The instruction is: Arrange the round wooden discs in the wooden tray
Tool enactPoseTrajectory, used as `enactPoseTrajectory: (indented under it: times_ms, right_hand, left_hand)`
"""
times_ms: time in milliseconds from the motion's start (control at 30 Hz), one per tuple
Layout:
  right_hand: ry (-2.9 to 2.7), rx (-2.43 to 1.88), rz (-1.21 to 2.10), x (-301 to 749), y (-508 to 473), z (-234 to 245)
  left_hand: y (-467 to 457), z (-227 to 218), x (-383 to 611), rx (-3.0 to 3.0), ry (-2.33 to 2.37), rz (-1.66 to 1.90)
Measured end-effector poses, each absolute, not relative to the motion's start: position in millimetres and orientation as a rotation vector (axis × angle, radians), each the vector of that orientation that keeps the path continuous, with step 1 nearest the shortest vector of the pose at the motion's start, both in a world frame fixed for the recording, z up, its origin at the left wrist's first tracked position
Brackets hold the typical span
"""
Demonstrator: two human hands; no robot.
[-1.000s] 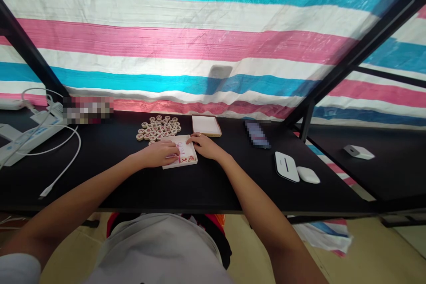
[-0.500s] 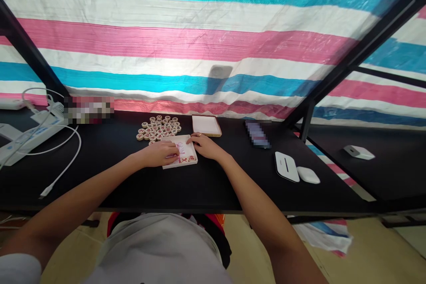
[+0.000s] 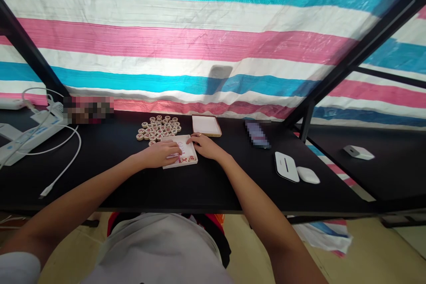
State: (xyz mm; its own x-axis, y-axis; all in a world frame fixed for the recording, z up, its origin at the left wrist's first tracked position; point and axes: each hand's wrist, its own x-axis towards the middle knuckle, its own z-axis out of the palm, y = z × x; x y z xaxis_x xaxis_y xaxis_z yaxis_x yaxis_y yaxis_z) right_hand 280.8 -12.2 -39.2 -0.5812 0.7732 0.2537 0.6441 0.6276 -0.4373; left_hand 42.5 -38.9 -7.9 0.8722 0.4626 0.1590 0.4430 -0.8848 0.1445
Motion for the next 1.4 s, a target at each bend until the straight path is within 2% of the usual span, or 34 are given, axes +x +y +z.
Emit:
enactPoseTrajectory:
  times_ms: [333,900,1133,1400]
  right_hand:
    - [-2.430,-1.116,0.413,280.4,-13.5,-37.4]
    - [-2.427,-1.139,0.440,280.2,-14.2,-36.8]
    - [-2.426,-1.136,0.449,280.1,-13.5,-37.4]
    - [-2.427,-1.124,0.440,281.3,-11.7,-39.7]
  left_hand:
    - [-41.7,-10.7,46.8,2.943,0.643,0.349]
    - [-39.0,-8.3,50.6,2.902,0.538,0.242]
    - [-37.0,-13.1,50.9,2.921,0.633,0.224]
    - [-37.6,-13.0,52.4,2.912,0.485,0.266]
